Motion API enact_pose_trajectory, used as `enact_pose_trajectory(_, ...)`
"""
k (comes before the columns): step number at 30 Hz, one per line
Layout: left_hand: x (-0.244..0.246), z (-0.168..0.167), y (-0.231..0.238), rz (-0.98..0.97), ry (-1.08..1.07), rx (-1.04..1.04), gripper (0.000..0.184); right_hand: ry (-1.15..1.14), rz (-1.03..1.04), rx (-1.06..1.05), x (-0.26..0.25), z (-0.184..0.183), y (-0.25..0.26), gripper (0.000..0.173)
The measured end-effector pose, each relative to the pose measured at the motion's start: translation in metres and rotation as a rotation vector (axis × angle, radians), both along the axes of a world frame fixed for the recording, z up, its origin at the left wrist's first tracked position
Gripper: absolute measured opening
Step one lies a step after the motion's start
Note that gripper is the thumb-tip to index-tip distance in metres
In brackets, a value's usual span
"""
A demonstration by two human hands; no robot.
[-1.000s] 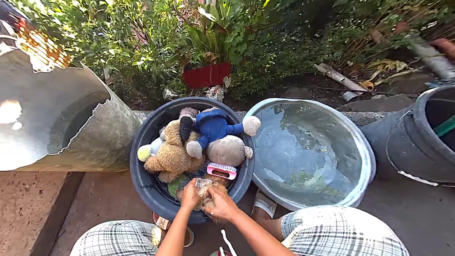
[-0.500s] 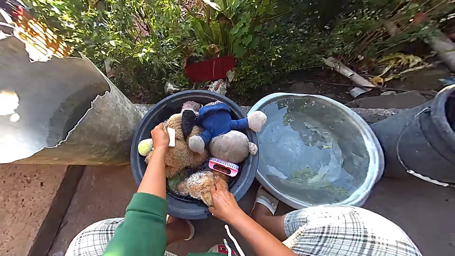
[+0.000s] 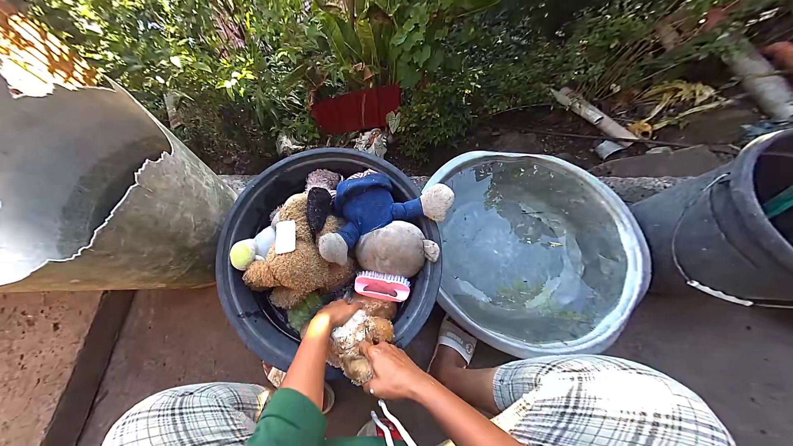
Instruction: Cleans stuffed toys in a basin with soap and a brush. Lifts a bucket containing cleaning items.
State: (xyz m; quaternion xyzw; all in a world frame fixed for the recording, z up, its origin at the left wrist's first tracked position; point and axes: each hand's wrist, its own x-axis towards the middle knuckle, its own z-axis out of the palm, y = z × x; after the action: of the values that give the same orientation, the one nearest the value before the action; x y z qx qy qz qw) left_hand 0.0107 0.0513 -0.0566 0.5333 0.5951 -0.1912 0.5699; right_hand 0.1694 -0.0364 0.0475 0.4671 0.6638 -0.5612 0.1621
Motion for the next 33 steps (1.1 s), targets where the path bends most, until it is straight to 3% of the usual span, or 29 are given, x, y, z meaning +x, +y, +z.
enact_pose_trajectory(3,-0.006,-0.014,0.007,0.118,0.06,-0.125,0.085,0.078,-0.004,-0.031,0.013,-0.01,0.008,0.063)
enact_pose_trajectory(6,-0.007,-0.009,0.002,0.072,0.046,-0.081,0.084,0.274,-0.25,0.094,0.028,-0.029,0.036,0.042)
enact_pose_trajectory(8,-0.008,-0.007,-0.003,0.036,0.013,-0.043,0.081,0.107,-0.356,0.217,0.029,-0.043,0.06,0.035)
enact_pose_trajectory(12,-0.011,-0.009,-0.005,0.026,0.021,0.008,0.085,-0.375,-0.192,0.226,0.016,-0.068,0.083,0.045)
enact_pose_trajectory(15,-0.014,-0.007,-0.009,0.036,0.032,0.022,0.087,-0.446,-0.136,0.302,0.007,-0.042,0.089,0.038)
enact_pose_trajectory(20,-0.014,-0.004,-0.009,0.026,0.047,0.037,0.084,-0.295,-0.351,0.503,0.004,0.032,0.133,0.032)
enact_pose_trajectory(24,-0.015,0.0,-0.009,0.037,0.048,0.046,0.085,-0.006,-0.646,0.666,-0.002,0.039,0.169,0.045)
enact_pose_trajectory(26,-0.016,-0.001,-0.01,0.049,0.051,0.047,0.085,0.018,-0.663,0.712,-0.001,0.03,0.16,0.047)
enact_pose_trajectory(28,-0.016,-0.004,-0.01,0.054,0.044,0.055,0.084,-0.049,-0.59,0.586,0.013,0.007,0.135,0.047)
enact_pose_trajectory(30,-0.014,-0.003,-0.008,0.048,0.04,0.049,0.083,-0.086,-0.68,0.412,0.034,-0.022,0.112,0.048)
enact_pose_trajectory(33,-0.015,-0.002,-0.01,0.045,0.041,0.045,0.083,0.088,-1.257,0.008,0.035,-0.052,0.093,0.051)
